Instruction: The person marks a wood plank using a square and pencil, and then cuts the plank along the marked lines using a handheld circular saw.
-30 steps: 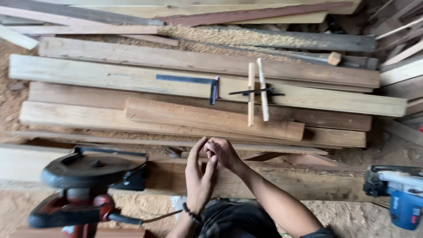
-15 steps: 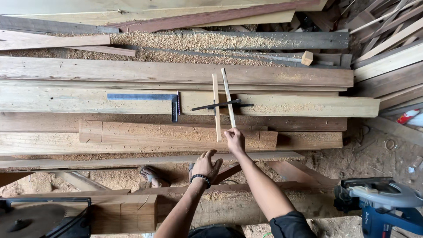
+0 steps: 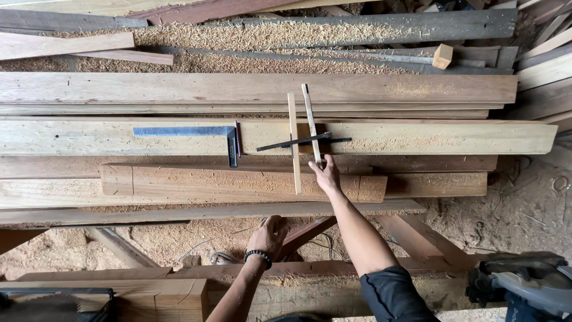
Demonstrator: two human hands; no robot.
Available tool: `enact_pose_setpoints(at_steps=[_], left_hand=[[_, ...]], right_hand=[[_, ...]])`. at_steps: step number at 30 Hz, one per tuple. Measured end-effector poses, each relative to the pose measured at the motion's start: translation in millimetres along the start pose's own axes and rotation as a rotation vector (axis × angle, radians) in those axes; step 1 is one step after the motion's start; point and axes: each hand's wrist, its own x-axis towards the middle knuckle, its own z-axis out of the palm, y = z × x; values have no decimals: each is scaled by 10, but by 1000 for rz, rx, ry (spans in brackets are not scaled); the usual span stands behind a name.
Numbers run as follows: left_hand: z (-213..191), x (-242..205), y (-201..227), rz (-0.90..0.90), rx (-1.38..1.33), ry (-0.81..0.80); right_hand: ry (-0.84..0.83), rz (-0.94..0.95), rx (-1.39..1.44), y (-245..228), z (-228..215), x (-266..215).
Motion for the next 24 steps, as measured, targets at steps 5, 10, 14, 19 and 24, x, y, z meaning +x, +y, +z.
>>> enact_pose_setpoints(at_steps=[5, 10, 14, 19, 24], left_hand=[[15, 33, 29, -14, -27, -45], [92, 159, -34, -21, -29, -40], [5, 154, 135, -57, -365, 23], [-705, -166, 591, 6, -574, 332], [-655, 95, 223, 183, -227, 328]], right_hand=[[62, -33, 105, 58, 61, -1], [199, -180, 167, 394, 222, 106], [373, -210, -88, 270, -34, -127], [372, -406, -109, 105, -172, -541], [322, -568, -21, 73, -24, -857]])
